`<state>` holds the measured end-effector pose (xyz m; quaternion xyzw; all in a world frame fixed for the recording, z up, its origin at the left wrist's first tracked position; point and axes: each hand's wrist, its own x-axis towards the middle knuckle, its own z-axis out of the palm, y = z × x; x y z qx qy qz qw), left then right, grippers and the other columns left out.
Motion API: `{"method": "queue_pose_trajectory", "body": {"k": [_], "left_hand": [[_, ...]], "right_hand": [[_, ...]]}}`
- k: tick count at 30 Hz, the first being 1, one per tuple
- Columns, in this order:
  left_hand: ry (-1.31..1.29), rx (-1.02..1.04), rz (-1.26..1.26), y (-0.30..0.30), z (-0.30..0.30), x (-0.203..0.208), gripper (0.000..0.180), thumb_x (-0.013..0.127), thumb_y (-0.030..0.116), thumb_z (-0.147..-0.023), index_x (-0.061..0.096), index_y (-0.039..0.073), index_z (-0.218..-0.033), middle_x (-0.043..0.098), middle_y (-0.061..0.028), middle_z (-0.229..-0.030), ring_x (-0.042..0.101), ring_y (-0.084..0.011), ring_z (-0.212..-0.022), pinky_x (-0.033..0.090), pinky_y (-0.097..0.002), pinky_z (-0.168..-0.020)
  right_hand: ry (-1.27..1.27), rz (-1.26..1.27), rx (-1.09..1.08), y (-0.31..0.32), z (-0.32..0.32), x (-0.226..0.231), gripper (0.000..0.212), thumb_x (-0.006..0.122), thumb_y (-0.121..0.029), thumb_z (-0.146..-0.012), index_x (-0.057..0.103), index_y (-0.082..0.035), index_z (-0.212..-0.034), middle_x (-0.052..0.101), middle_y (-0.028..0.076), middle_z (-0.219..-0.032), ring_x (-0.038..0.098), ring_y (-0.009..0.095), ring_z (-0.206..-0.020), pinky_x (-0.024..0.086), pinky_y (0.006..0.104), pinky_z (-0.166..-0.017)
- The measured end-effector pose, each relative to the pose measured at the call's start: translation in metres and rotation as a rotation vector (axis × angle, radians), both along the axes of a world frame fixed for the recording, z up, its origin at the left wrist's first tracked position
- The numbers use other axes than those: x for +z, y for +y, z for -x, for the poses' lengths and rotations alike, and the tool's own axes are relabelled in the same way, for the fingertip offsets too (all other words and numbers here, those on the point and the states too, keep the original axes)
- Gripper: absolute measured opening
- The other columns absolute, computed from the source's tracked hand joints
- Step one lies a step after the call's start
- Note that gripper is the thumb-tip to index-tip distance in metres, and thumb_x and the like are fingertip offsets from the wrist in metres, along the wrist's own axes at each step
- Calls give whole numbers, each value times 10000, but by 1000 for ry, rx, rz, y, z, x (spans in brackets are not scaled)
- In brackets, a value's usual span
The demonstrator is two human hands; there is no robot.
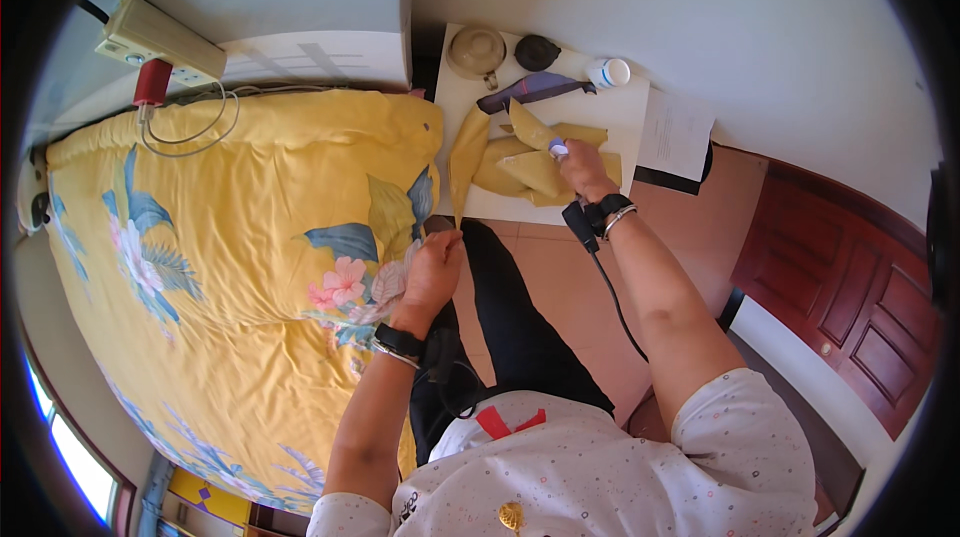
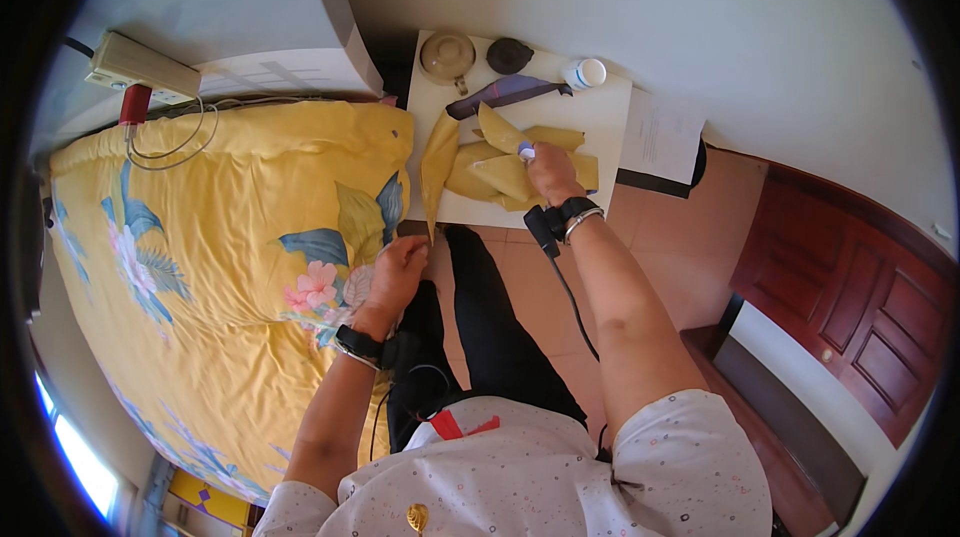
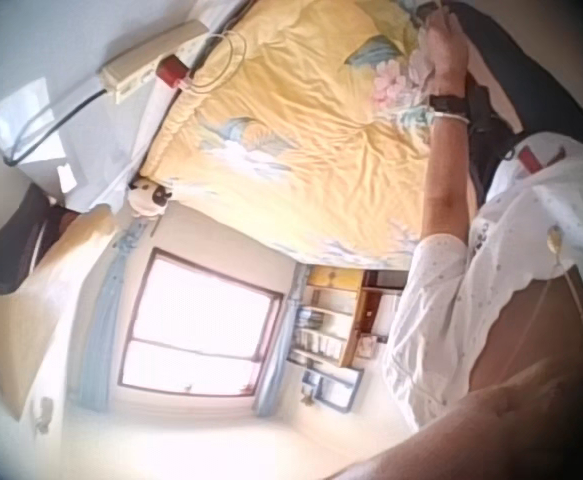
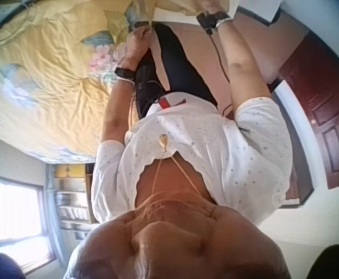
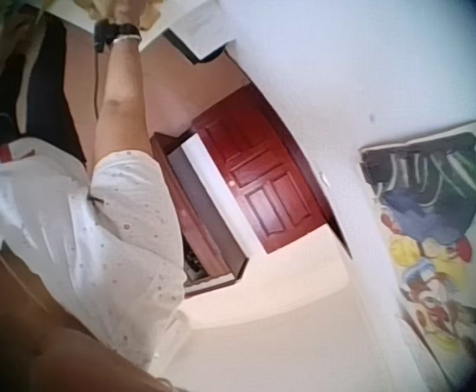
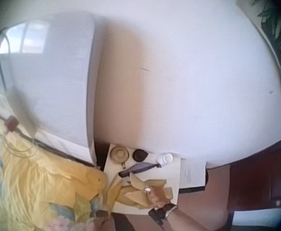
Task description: The person peels several wall stickers and pieces of tape off the wall and headboard area using their hands.
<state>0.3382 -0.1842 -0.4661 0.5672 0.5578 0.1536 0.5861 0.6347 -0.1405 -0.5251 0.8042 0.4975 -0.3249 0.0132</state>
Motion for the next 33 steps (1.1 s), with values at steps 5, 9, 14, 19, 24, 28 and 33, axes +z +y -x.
{"method": "queue_pose_trajectory", "body": {"k": [5,9,14,19,24,28,33], "left_hand": [[16,3,-3,3,-2,0,178,534,89,-805,579,-22,-937,580,-200,-863,564,-354,-820,456,-363,-707],[7,16,-10,0,1,-3,170,537,89,-802,580,-17,-928,578,-201,-855,561,-358,-816,455,-363,-703],[4,25,-18,-3,7,-5,153,534,84,-796,584,-12,-904,580,-198,-839,557,-364,-808,456,-368,-696],[16,34,-21,-5,8,-4,156,522,89,-798,586,-14,-896,582,-203,-843,555,-366,-804,453,-377,-705],[28,36,-26,-2,14,1,156,517,84,-799,584,-17,-897,585,-201,-841,560,-352,-808,453,-371,-705],[89,-12,-40,2,19,13,220,533,124,-818,581,-3,-991,607,-141,-873,611,-216,-730,467,-275,-649],[160,-18,-37,2,30,24,220,531,147,-818,592,12,-980,617,-131,-828,616,-223,-693,471,-277,-641]], "right_hand": [[-84,76,133,8,4,7,186,502,-190,-798,577,-32,-861,614,182,-844,581,346,-833,453,443,-711],[-152,74,151,14,12,13,187,473,-169,-811,562,-39,-911,616,180,-843,588,341,-832,464,437,-710],[-176,146,278,20,16,23,198,424,-136,-837,530,-25,-962,615,186,-852,597,342,-817,476,425,-703],[-200,249,307,21,15,25,333,373,-157,-859,445,4,-1141,616,187,-895,600,329,-837,477,415,-705],[-232,231,209,24,3,24,488,364,-186,-854,292,27,-1288,600,204,-971,589,331,-885,466,410,-740],[-198,250,164,28,-16,27,478,388,-180,-839,315,13,-1270,591,203,-994,570,329,-931,442,412,-789],[-113,63,292,17,-32,34,320,427,-172,-818,509,-76,-1112,598,185,-943,559,334,-923,438,409,-780]]}}
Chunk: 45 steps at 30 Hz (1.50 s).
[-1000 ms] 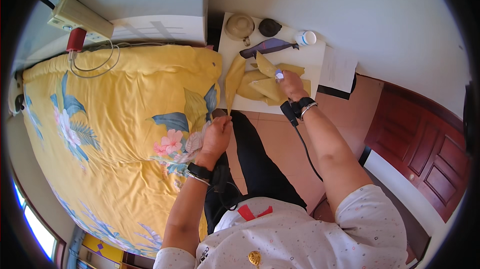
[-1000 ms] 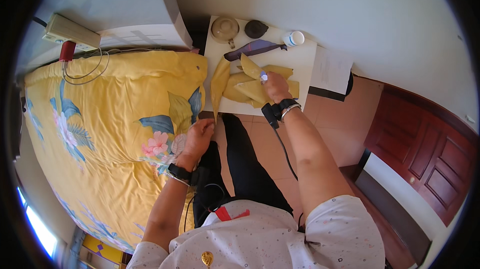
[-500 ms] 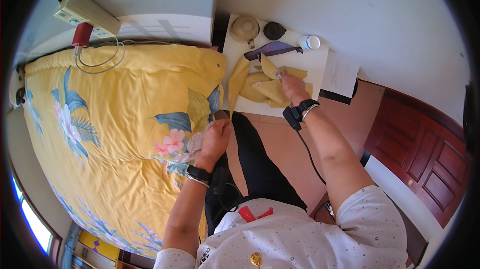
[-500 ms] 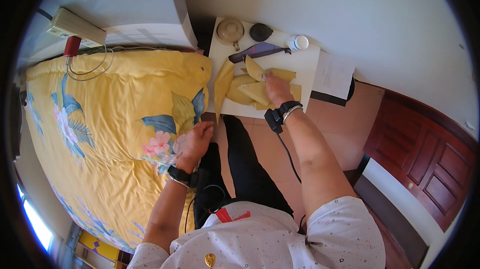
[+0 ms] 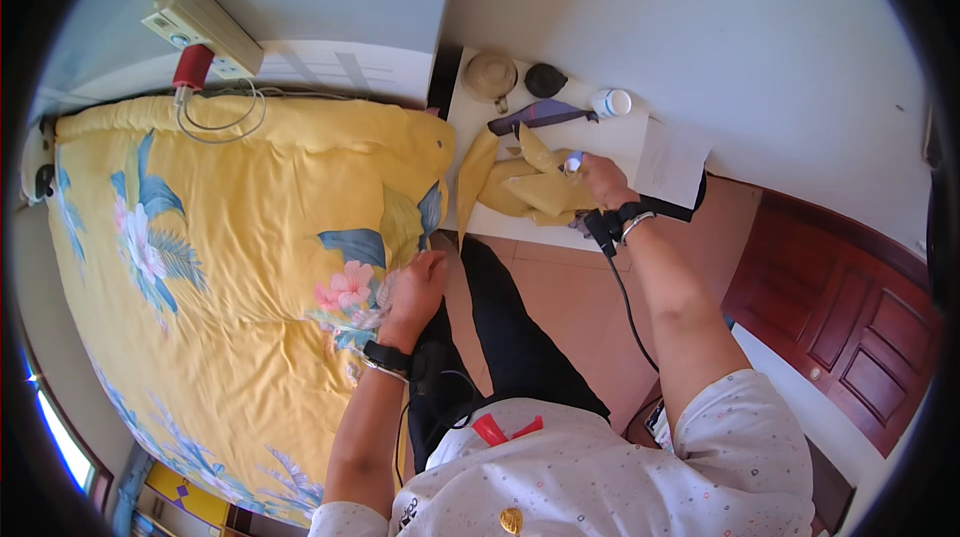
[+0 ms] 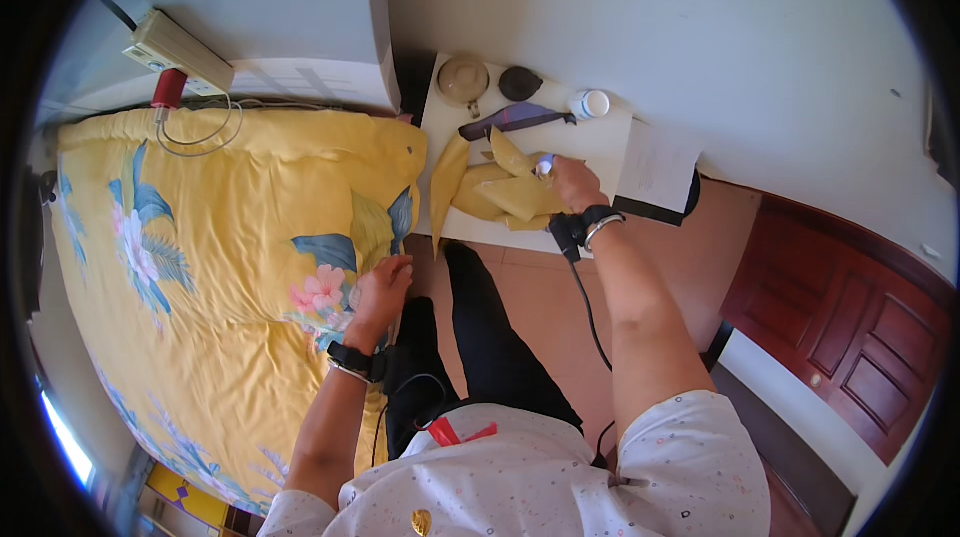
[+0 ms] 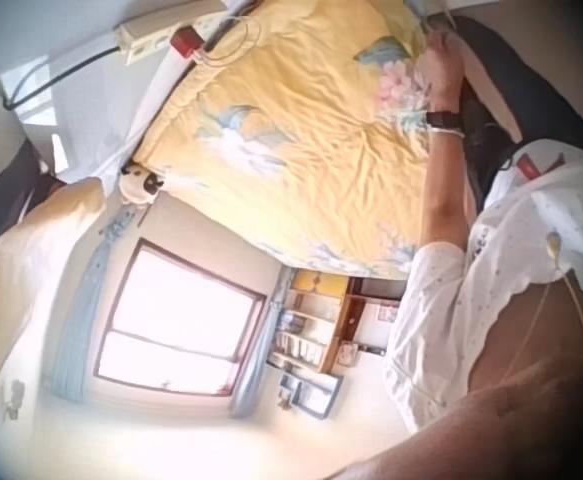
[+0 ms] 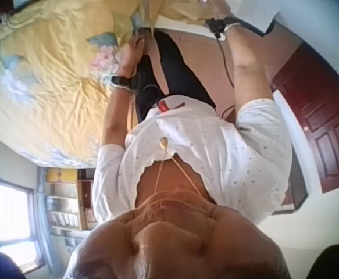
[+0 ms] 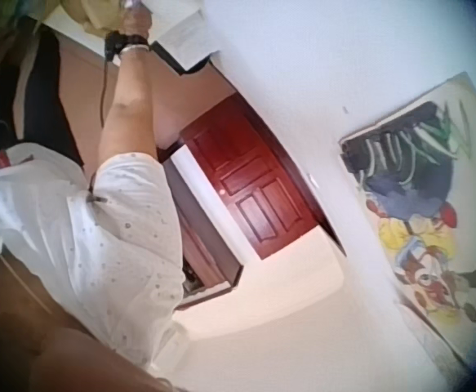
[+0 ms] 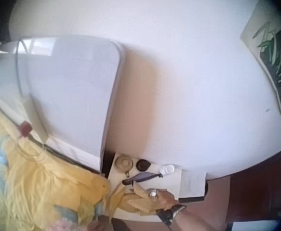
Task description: The person peels several wall stickers and pieces of tape off the wall and headboard area using their hands.
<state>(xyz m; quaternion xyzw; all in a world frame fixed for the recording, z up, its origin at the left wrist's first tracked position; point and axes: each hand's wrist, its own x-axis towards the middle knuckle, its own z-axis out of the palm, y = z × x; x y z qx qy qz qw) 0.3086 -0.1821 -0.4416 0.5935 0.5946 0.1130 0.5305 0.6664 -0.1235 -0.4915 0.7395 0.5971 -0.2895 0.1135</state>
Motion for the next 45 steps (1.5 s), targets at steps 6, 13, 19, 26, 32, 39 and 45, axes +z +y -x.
{"method": "queue_pose_trajectory", "body": {"k": [6,13,19,26,32,39,45], "left_hand": [[-43,141,29,-4,13,-4,176,536,112,-803,587,-13,-917,596,-183,-823,580,-332,-775,464,-350,-674],[-85,168,21,-11,11,-18,174,542,112,-797,594,-7,-912,597,-183,-842,574,-328,-785,462,-358,-688],[-50,163,-116,-21,42,6,145,530,81,-783,578,2,-894,582,-164,-802,557,-327,-730,452,-370,-681],[49,390,-193,-89,106,43,182,478,184,-854,558,21,-865,578,-196,-796,542,-359,-719,436,-395,-640],[307,893,-234,-220,129,140,351,474,313,-865,549,15,-695,543,-209,-660,519,-389,-632,404,-437,-569],[449,1474,-83,-434,52,149,415,461,361,-866,571,13,-669,556,-214,-683,536,-387,-668,420,-436,-595],[720,1922,109,-630,-62,129,281,438,266,-870,539,23,-771,572,-215,-769,544,-399,-728,427,-469,-613]], "right_hand": [[26,100,35,-6,20,11,210,477,-203,-803,614,-54,-857,605,170,-871,569,334,-859,452,411,-735],[-95,249,-4,-1,18,18,304,551,-311,-763,629,-29,-847,608,198,-847,583,341,-833,462,402,-725],[142,218,142,-6,9,9,323,532,-322,-780,610,-8,-776,598,206,-734,584,358,-720,456,418,-638],[469,625,60,-3,60,23,287,466,-197,-876,568,-39,-659,553,52,-534,506,126,-405,407,254,-370],[432,742,470,11,171,24,242,484,-204,-874,576,-38,-724,569,44,-614,518,133,-470,415,266,-430],[445,693,874,13,303,36,295,489,-229,-855,538,-27,-646,521,70,-518,492,166,-393,401,293,-376],[337,392,1543,-141,421,31,387,463,-326,-866,541,-55,-601,529,44,-510,509,138,-416,411,287,-418]]}}
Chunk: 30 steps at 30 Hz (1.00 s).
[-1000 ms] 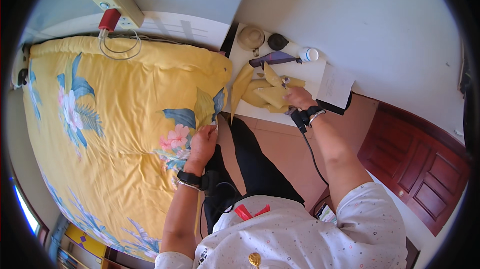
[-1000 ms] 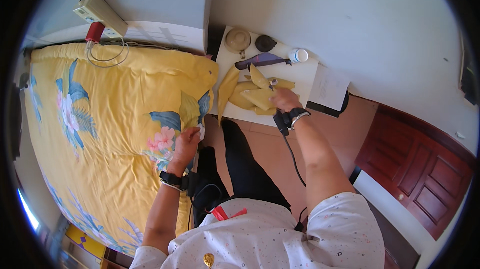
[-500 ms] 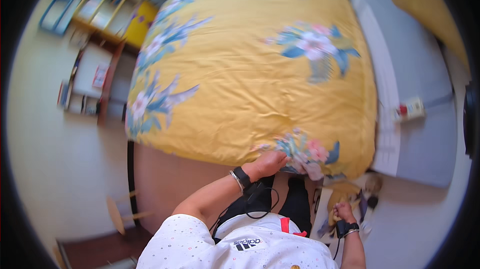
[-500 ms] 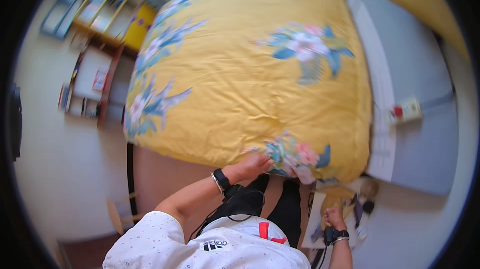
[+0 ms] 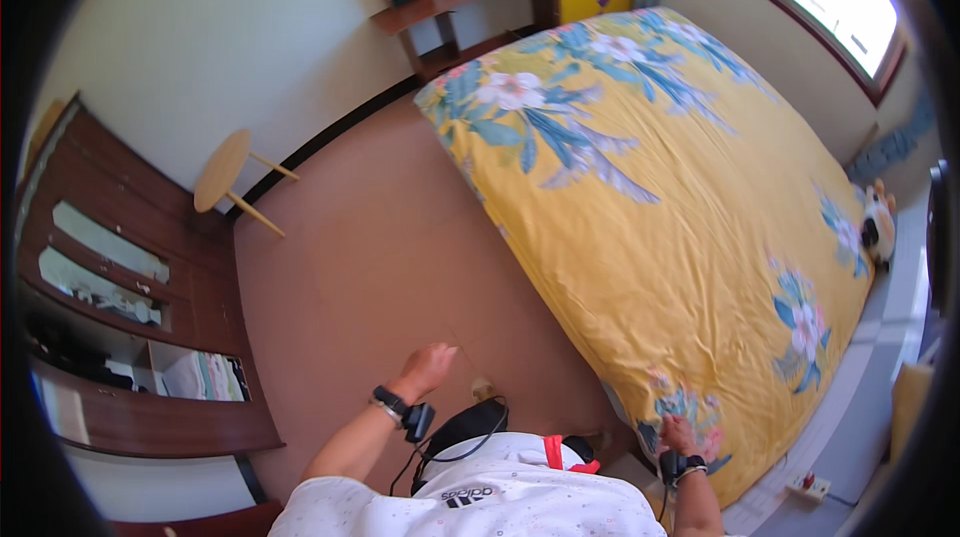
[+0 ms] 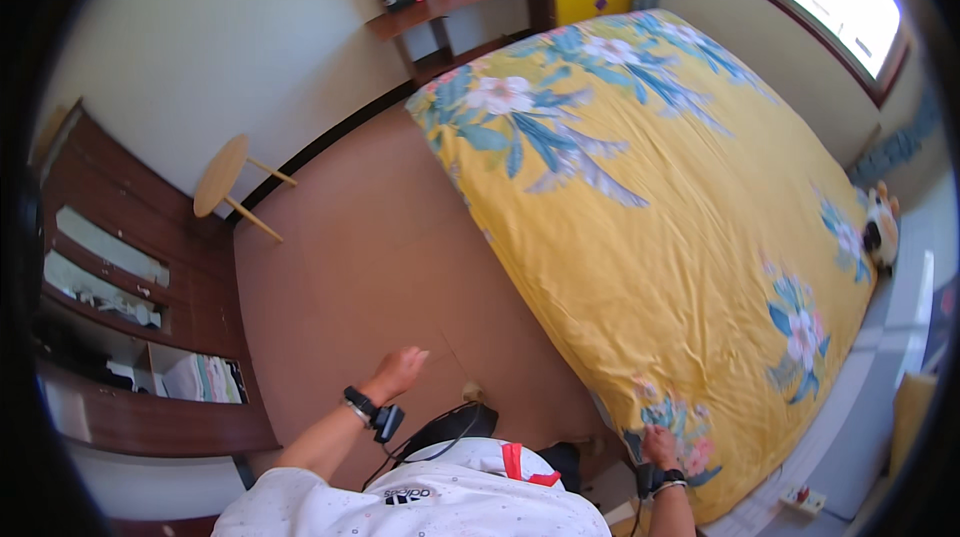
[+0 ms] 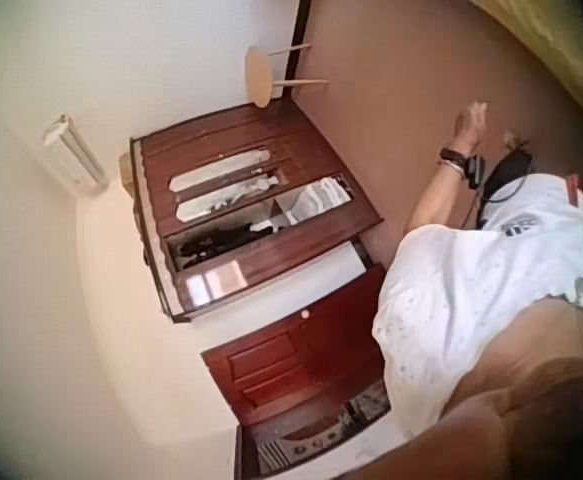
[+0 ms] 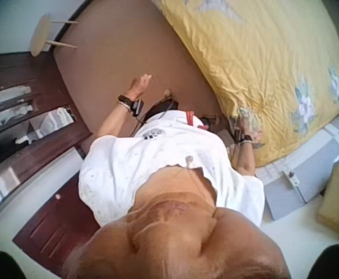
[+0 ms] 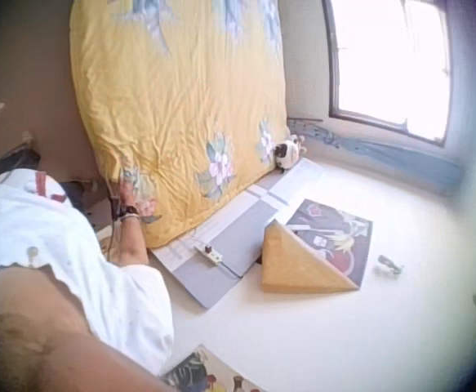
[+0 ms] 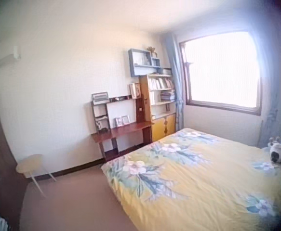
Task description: The person peels several wall stickers and pieces of tape off the wall and headboard area using their hands.
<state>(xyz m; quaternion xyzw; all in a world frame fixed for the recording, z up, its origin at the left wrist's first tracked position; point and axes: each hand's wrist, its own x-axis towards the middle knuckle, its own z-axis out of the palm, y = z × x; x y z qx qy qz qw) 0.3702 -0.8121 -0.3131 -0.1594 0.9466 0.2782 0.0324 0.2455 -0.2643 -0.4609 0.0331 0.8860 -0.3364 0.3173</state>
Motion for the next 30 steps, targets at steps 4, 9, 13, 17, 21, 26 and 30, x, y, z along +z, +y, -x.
{"method": "queue_pose_trajectory", "body": {"k": [4,9,13,17,21,26,30], "left_hand": [[12,264,-1,-95,-52,-6,243,446,215,-865,495,19,-729,570,-215,-770,536,-410,-715,430,-463,-610],[136,406,-259,-171,-86,-17,232,473,176,-861,462,11,-697,544,-171,-637,536,-344,-595,429,-404,-541],[211,680,-513,-217,-41,4,307,486,208,-886,425,35,-639,493,-61,-523,494,-154,-447,388,-296,-426],[288,749,-590,-285,-3,6,338,467,229,-905,413,53,-621,460,-11,-501,437,-81,-413,352,-245,-392],[305,799,-667,-367,56,9,328,476,207,-902,413,64,-613,455,-2,-513,422,-76,-431,347,-228,-405],[404,845,-796,-452,140,42,249,485,142,-889,471,56,-656,502,-8,-595,478,-76,-529,400,-217,-494],[470,723,-854,-515,201,53,120,480,63,-869,524,21,-766,542,-23,-695,525,-96,-628,450,-227,-628]], "right_hand": [[-117,-62,142,-182,24,60,434,477,-381,-860,565,-42,-605,508,26,-500,484,114,-458,392,276,-440],[-100,-56,357,-334,41,94,426,535,-413,-832,606,-28,-664,508,17,-522,473,125,-480,401,292,-463],[-20,-101,599,-355,76,15,486,498,-486,-814,644,-30,-730,606,161,-669,595,276,-659,473,364,-648],[-230,-303,665,-425,136,44,368,541,-385,-829,642,-37,-768,608,64,-632,579,196,-561,462,302,-543],[-359,-299,487,-487,211,27,454,505,-475,-807,655,-47,-793,626,163,-732,595,304,-704,471,381,-632],[-26,-292,759,-615,316,26,350,500,-370,-812,649,-59,-758,628,141,-719,592,306,-700,466,382,-618],[-71,-2,537,-755,378,91,353,492,-341,-798,611,-15,-732,619,157,-727,585,319,-697,458,407,-626]]}}
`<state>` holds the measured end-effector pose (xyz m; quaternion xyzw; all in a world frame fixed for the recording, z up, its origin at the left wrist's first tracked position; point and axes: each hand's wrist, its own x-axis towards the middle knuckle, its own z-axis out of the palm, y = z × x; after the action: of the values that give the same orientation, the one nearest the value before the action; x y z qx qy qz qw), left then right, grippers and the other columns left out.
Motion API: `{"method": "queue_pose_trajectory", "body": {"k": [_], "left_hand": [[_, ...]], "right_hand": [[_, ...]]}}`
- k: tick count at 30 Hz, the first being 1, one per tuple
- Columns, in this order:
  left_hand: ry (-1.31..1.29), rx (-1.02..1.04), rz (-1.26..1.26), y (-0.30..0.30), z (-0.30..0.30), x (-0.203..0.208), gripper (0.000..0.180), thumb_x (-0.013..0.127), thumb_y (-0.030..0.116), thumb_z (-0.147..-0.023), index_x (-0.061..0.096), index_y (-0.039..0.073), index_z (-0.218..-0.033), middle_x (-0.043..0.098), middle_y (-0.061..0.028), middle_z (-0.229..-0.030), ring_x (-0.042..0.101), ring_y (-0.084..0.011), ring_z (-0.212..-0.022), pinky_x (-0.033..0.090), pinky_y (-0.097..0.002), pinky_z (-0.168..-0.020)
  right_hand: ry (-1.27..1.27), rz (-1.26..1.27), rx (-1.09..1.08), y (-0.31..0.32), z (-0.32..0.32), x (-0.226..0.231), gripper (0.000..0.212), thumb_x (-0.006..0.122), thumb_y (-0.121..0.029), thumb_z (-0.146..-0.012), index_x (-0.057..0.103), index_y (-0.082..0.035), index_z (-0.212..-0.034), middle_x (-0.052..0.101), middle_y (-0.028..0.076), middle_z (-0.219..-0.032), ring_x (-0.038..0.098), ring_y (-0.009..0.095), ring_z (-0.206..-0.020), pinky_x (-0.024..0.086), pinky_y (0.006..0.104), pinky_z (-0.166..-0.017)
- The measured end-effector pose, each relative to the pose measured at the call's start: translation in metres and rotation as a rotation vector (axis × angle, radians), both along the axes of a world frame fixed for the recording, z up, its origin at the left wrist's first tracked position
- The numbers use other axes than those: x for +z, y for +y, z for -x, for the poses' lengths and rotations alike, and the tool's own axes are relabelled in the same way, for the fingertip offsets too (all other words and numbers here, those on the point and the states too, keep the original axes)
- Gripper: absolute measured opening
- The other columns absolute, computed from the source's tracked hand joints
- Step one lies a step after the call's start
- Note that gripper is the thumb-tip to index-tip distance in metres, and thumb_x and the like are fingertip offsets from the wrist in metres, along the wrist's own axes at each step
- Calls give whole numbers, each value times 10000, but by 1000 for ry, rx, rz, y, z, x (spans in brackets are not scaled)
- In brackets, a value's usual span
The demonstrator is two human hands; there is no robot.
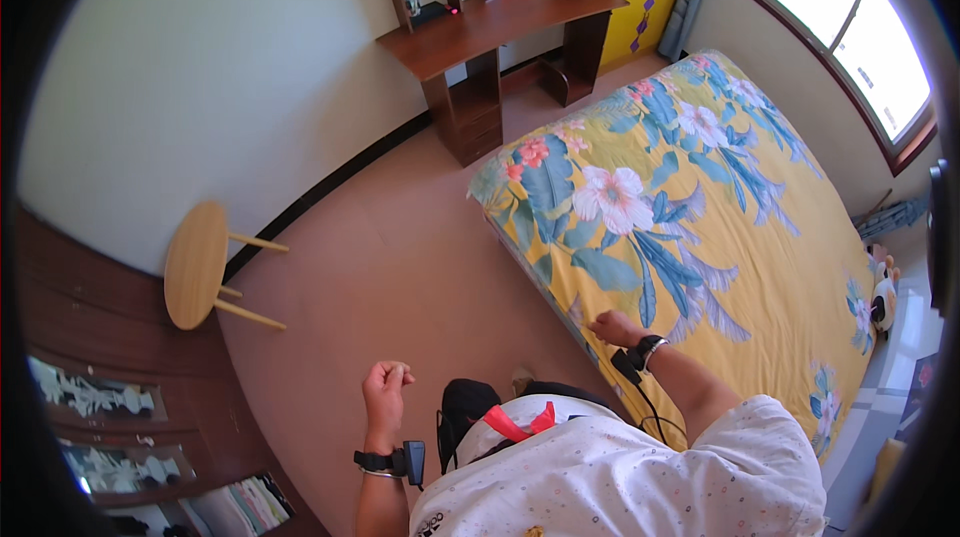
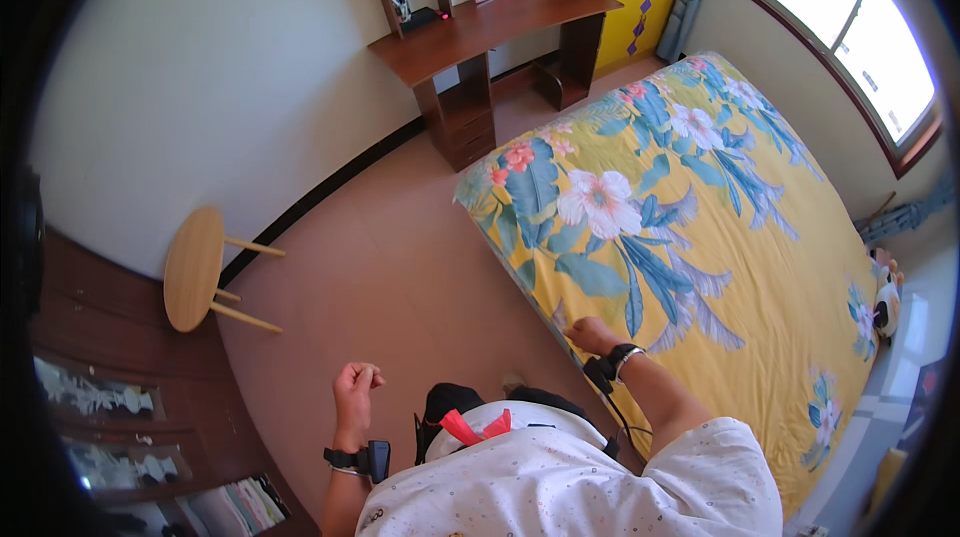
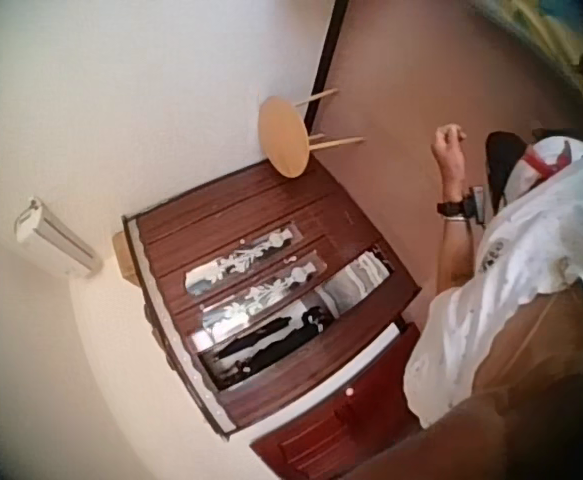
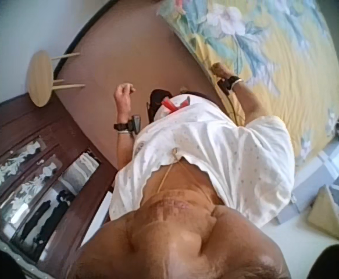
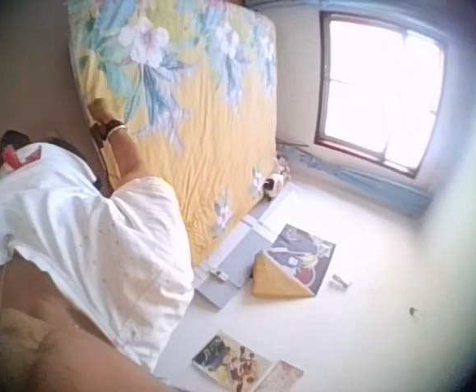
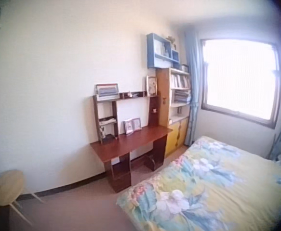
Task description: The person peels several wall stickers and pieces of tape off the wall and headboard area using their hands.
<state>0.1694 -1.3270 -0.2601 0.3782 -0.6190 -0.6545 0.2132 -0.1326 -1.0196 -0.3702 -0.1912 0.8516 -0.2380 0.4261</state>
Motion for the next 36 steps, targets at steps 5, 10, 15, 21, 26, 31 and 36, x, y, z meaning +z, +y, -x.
{"method": "queue_pose_trajectory", "body": {"k": [5,10,15,21,26,31,36], "left_hand": [[71,-70,-118,-91,63,-10,86,474,36,-863,549,-4,-846,561,-41,-748,546,-114,-677,464,-246,-688],[279,-215,-298,-209,158,14,165,430,52,-888,562,-24,-950,578,-81,-833,570,-159,-753,479,-305,-787],[431,-351,-577,-285,278,69,225,436,46,-884,538,-32,-1068,592,-125,-959,579,-176,-796,483,-327,-793],[380,-503,-681,-353,371,65,233,443,55,-887,541,-18,-1085,607,-121,-954,595,-155,-767,501,-309,-760],[257,-593,-620,-373,464,45,182,494,78,-873,580,2,-1015,627,-93,-829,604,-142,-650,520,-275,-654],[94,-725,-558,-352,568,56,116,557,113,-846,590,8,-884,590,-59,-655,551,-129,-521,473,-243,-506],[49,-1021,-478,-295,665,69,82,543,83,-833,545,20,-780,474,-29,-531,426,-111,-412,390,-251,-386]], "right_hand": [[126,135,57,-104,41,19,334,494,-313,-788,600,-1,-733,617,167,-735,584,324,-705,456,403,-640],[30,-117,-130,-150,53,-30,322,511,-313,-772,627,-13,-787,623,177,-795,589,337,-754,462,386,-685],[142,-431,304,-116,39,-113,378,587,-398,-753,643,-40,-859,639,147,-817,601,318,-803,466,400,-746],[-349,80,-571,-238,38,-42,314,552,-341,-822,607,-40,-750,589,55,-648,590,180,-592,493,295,-567],[-345,-76,-562,-290,79,-34,253,544,-237,-840,583,7,-787,601,67,-674,584,154,-567,473,274,-497],[-280,-113,-820,-291,140,-35,304,518,-297,-827,613,-8,-828,623,83,-710,619,177,-647,497,318,-587],[35,-10,-966,-290,196,-36,269,521,-293,-819,610,-39,-804,607,75,-688,584,175,-615,474,328,-571]]}}
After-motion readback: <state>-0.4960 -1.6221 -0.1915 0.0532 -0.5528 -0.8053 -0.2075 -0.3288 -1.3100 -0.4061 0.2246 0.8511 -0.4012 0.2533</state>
